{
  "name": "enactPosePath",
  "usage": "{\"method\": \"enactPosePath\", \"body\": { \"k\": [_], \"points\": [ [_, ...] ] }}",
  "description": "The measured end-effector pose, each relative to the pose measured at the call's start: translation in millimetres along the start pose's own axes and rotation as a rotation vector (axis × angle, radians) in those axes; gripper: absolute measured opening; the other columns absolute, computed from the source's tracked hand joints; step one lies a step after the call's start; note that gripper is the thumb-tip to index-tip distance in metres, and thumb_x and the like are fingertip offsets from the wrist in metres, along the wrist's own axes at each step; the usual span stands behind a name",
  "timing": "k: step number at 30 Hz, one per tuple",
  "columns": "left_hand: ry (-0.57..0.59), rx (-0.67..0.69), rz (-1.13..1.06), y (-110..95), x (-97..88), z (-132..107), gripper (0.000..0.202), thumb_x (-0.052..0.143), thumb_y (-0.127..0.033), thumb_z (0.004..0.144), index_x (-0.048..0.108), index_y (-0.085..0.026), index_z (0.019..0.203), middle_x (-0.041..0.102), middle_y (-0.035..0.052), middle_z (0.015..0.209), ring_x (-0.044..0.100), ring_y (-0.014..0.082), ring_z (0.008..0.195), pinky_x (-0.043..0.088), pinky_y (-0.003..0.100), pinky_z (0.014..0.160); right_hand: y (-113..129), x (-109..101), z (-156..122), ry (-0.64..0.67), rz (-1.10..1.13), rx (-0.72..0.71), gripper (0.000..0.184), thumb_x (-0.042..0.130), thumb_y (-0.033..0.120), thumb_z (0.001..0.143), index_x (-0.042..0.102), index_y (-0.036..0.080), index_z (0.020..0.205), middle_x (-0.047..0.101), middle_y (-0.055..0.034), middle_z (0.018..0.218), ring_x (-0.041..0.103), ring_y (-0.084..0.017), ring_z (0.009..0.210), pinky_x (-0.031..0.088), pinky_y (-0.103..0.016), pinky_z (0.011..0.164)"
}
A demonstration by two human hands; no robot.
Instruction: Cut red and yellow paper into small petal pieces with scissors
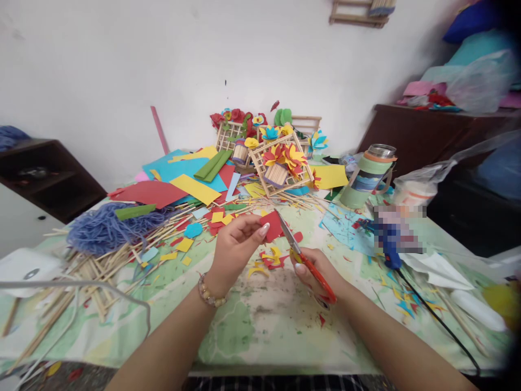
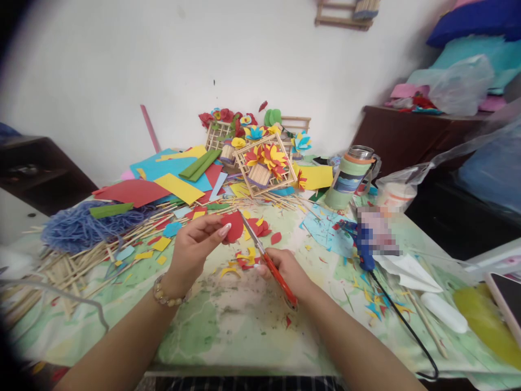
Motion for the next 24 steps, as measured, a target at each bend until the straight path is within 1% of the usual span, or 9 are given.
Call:
{"method": "enactPosePath", "body": {
  "k": [6,9,11,13,15,17,19,21,24],
  "points": [
    [-0.048,0.004,-0.035,3,-5.3,0,0.04,0.094,-0.046,0.064,0.075,-0.017,0.085,0.072,0.0024,0.07,0.064,0.0143,0.06,0.057,0.027,0.059,1,-3,1,-0.008,-0.034,-0.011,0.069,0.055,0.089,0.082,0.043,0.023,0.069,0.039,0.0047,0.056,0.032,-0.012,0.052,0.027,-0.025,0.047],
    [-0.075,0.011,-0.057,5,-7.8,0,0.04,0.093,-0.046,0.064,0.074,-0.017,0.085,0.07,0.0018,0.069,0.063,0.0141,0.061,0.056,0.026,0.057,3,-4,1,-0.016,-0.032,-0.015,0.069,0.056,0.089,0.081,0.043,0.023,0.068,0.039,0.005,0.054,0.033,-0.011,0.05,0.027,-0.025,0.046],
    [-0.077,0.01,-0.063,5,-8.2,1,0.038,0.092,-0.044,0.065,0.074,-0.018,0.085,0.069,0.0012,0.069,0.062,0.0138,0.061,0.054,0.025,0.056,2,-2,1,-0.02,0.014,-0.011,0.069,0.057,0.089,0.081,0.043,0.023,0.068,0.039,0.0054,0.054,0.033,-0.011,0.048,0.027,-0.025,0.045],
    [-0.057,-0.008,-0.053,6,-6.7,2,0.035,0.092,-0.041,0.066,0.073,-0.018,0.084,0.067,0.0004,0.068,0.06,0.0128,0.061,0.052,0.024,0.055,-1,0,0,-0.025,0.12,-0.001,0.067,0.056,0.088,0.083,0.044,0.023,0.07,0.04,0.006,0.053,0.034,-0.01,0.045,0.028,-0.025,0.043],
    [0.027,-0.081,-0.033,10,0.3,3,0.033,0.092,-0.038,0.065,0.073,-0.017,0.084,0.064,-0.0006,0.066,0.057,0.0115,0.059,0.049,0.023,0.054,-4,3,0,-0.041,0.256,-0.002,0.064,0.055,0.084,0.088,0.046,0.023,0.071,0.042,0.0058,0.052,0.036,-0.01,0.043,0.031,-0.025,0.041],
    [0.168,-0.206,-0.029,18,11.9,1,0.035,0.091,-0.034,0.065,0.072,-0.017,0.089,0.063,-0.0018,0.066,0.055,0.01,0.058,0.047,0.021,0.054,-8,4,0,-0.061,0.389,-0.009,0.059,0.055,0.077,0.093,0.049,0.022,0.071,0.044,0.0052,0.051,0.039,-0.01,0.041,0.035,-0.025,0.04],
    [0.325,-0.329,-0.053,27,24.4,-5,0.043,0.091,-0.031,0.066,0.069,-0.017,0.1,0.061,-0.0034,0.066,0.054,0.0095,0.057,0.047,0.021,0.055,-8,5,2,-0.066,0.512,-0.014,0.054,0.058,0.069,0.096,0.051,0.022,0.071,0.044,0.006,0.05,0.039,-0.01,0.038,0.038,-0.024,0.038],
    [0.466,-0.413,-0.083,33,34.7,-13,0.052,0.091,-0.029,0.068,0.063,-0.019,0.112,0.06,-0.0053,0.068,0.053,0.0088,0.057,0.045,0.021,0.055,-8,8,4,-0.042,0.617,0.013,0.05,0.06,0.066,0.096,0.052,0.022,0.073,0.042,0.0081,0.048,0.038,-0.01,0.034,0.039,-0.023,0.035],
    [0.657,-0.478,-0.131,38,46.6,-25,0.058,0.089,-0.028,0.074,0.057,-0.021,0.122,0.06,-0.0058,0.071,0.052,0.0082,0.058,0.044,0.021,0.057,-6,16,6,0.056,0.698,0.074,0.053,0.062,0.069,0.093,0.052,0.022,0.07,0.039,0.0098,0.043,0.036,-0.009,0.031,0.039,-0.021,0.033]
  ]
}}
Point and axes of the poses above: each hand's wrist, its own z-axis towards the middle knuckle, its own x-axis out of the palm, y = z × x, the point moved 8 cm from there along z, towards the middle knuckle
